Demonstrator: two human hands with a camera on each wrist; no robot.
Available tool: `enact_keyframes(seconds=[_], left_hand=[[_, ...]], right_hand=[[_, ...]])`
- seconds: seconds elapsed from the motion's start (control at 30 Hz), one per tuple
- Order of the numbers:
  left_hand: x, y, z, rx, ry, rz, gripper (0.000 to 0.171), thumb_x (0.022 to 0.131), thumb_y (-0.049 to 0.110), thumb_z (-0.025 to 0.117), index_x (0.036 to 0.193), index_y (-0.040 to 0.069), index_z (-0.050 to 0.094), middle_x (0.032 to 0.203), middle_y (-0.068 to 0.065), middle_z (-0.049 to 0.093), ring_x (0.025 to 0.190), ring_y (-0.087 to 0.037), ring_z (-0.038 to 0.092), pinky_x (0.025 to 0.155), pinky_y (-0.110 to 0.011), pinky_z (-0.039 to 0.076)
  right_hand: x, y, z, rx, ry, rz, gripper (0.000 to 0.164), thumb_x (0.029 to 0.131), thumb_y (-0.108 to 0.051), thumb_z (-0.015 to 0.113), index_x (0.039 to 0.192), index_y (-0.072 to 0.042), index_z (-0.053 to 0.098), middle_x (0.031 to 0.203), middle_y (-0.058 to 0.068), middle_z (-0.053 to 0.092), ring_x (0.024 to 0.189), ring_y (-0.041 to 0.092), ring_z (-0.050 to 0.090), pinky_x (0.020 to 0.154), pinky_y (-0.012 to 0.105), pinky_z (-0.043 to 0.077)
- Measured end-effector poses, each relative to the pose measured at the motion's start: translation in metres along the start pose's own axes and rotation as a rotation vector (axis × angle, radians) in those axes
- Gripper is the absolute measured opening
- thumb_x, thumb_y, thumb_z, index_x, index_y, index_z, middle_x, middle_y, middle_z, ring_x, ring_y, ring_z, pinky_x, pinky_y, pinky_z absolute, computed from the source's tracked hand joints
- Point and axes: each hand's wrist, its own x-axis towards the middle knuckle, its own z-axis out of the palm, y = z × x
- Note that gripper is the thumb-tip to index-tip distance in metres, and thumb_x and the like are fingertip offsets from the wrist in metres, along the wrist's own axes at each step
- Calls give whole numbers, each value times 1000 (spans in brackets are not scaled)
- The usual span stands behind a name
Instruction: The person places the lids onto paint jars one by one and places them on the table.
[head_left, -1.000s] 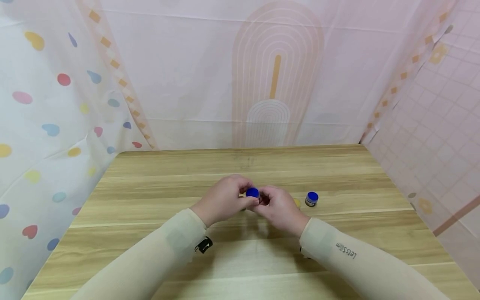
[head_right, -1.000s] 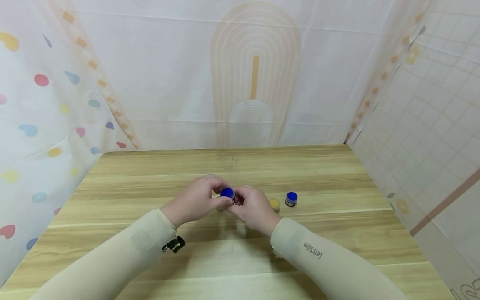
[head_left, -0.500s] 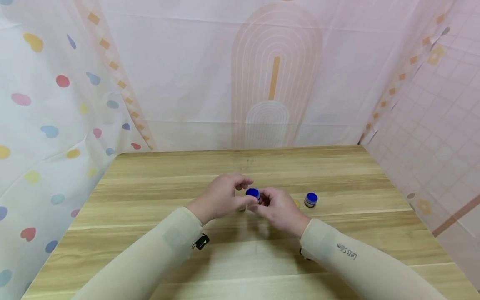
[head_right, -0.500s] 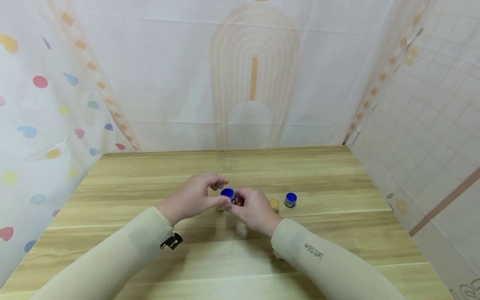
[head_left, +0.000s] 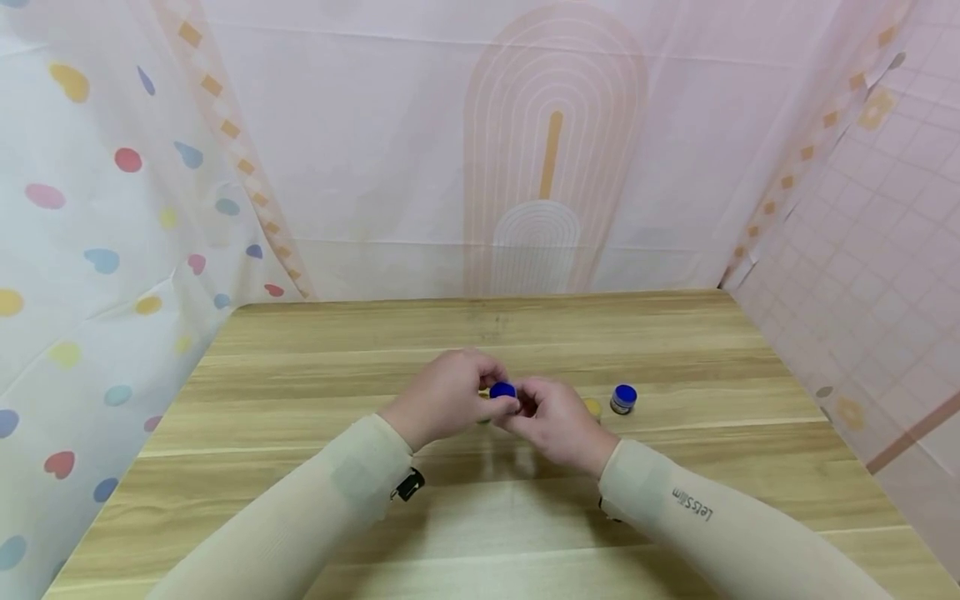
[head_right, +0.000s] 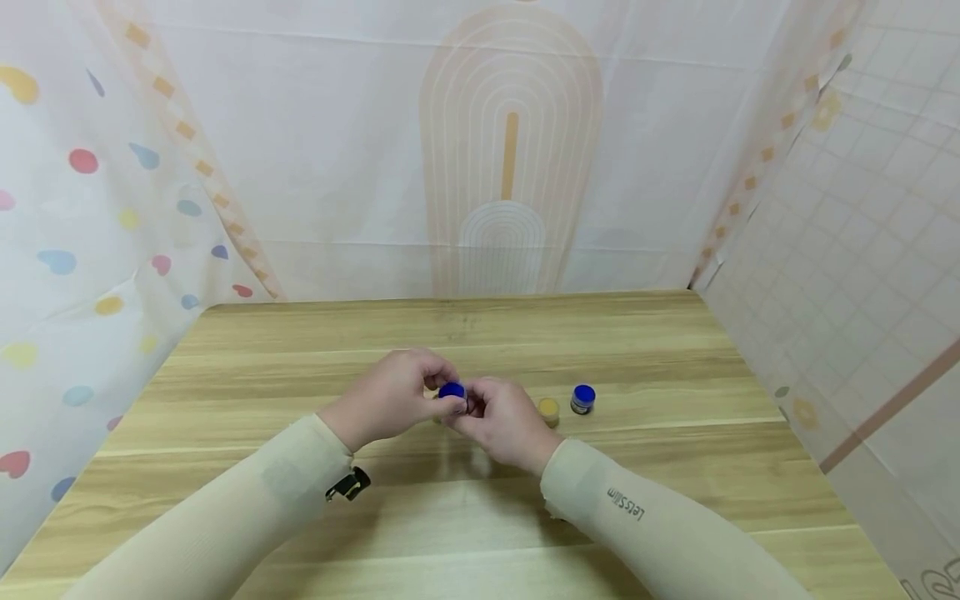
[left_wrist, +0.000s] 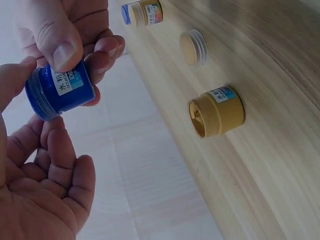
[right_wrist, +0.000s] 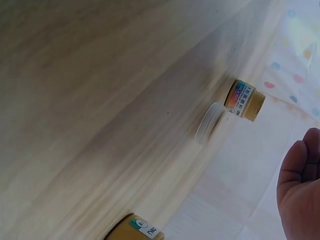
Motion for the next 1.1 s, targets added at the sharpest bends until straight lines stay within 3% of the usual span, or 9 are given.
enact_keyframes(seconds=[0.17, 0.3, 0.47, 0.53, 0.63, 0.8, 1.1], left_hand=[[-1, -2, 0, 36, -29, 73, 15, 90, 25, 83, 101, 15, 78, 95, 8, 73, 88, -9, 64, 81, -28, 55], [-2, -2, 0, 8, -21, 53, 29, 92, 27, 83, 114, 10, 77, 107, 1, 76, 100, -16, 70, 90, -34, 58], [-4, -1, 2, -60, 29, -67, 28, 90, 41, 84, 101, 16, 77, 96, 5, 73, 85, -17, 65, 76, -34, 55], [-5, 0, 4, -62, 42, -91, 26, 89, 43, 84, 95, 19, 77, 89, 7, 70, 76, -15, 58, 69, -31, 50], [-4, 1, 6, -32, 50, -99, 25, 90, 43, 83, 93, 19, 78, 86, 9, 69, 75, -12, 56, 67, -28, 48], [-2, 4, 5, 16, 21, -50, 24, 93, 38, 81, 97, 15, 78, 87, 7, 69, 74, -11, 57, 68, -28, 49], [-1, -5, 4, 155, -33, 145, 22, 97, 32, 77, 101, 11, 73, 93, 5, 66, 82, -11, 56, 75, -26, 49]], right_hand=[[1, 4, 1, -13, -20, -66, 9, 95, -14, 79, 104, -12, 76, 92, 0, 71, 82, 9, 64, 73, 24, 57], [0, 4, 1, -13, -8, -40, 13, 96, -18, 78, 108, -13, 76, 94, -1, 72, 84, 9, 64, 75, 24, 57], [1, -1, -1, -22, 44, -8, 26, 96, -24, 79, 119, -13, 77, 100, 0, 77, 89, 10, 68, 80, 24, 59], [1, -3, -2, -27, 42, -6, 28, 96, -25, 79, 120, -13, 77, 104, 0, 78, 91, 9, 70, 81, 24, 59], [1, -4, -3, -11, 25, 7, 27, 96, -25, 79, 120, -13, 77, 106, 0, 78, 93, 9, 70, 82, 23, 59], [1, 0, -5, 28, 10, 5, 20, 95, -21, 79, 114, -12, 77, 101, 1, 76, 87, 11, 67, 77, 23, 58], [0, 5, -5, 81, -23, -16, 14, 95, -19, 80, 107, -11, 78, 89, 1, 72, 81, 13, 63, 71, 23, 55]])
